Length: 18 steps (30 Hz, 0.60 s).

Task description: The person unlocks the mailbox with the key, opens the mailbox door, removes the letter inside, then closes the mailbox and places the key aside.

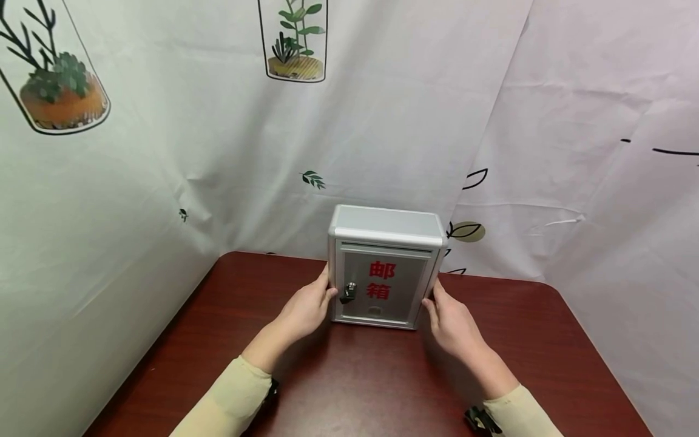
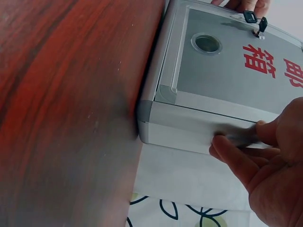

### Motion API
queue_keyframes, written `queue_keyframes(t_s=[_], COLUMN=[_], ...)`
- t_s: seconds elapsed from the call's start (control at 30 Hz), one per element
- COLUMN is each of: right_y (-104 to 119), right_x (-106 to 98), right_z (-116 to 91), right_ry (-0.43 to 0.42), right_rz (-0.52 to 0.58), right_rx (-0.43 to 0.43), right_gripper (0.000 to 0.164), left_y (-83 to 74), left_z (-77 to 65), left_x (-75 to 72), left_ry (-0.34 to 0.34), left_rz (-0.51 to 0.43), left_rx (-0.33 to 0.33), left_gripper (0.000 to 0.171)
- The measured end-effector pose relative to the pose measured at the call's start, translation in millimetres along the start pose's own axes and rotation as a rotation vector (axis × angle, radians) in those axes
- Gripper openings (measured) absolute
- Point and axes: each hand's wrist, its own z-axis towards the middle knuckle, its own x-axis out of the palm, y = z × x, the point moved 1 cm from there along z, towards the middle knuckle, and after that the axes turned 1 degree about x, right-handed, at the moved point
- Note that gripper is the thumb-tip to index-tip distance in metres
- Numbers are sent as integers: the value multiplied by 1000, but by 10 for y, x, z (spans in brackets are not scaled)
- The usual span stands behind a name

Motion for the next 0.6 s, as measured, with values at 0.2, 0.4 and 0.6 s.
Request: queue_keyframes(t_s=[0.2, 0.4, 0.6], right_y=[-13, -21, -30], right_x=[3, 8, 11], right_z=[-14, -30, -45], right_ry=[-12, -15, -25], right_rz=[-13, -23, -28], right_rx=[10, 27, 48], right_gripper=[61, 60, 58], left_y=[4, 17, 34], left_z=[20, 32, 65], left_x=[35, 69, 94], left_ry=[-2, -10, 2], left_rz=[-15, -20, -25], left_rx=[13, 10, -4], left_gripper=[70, 69, 70])
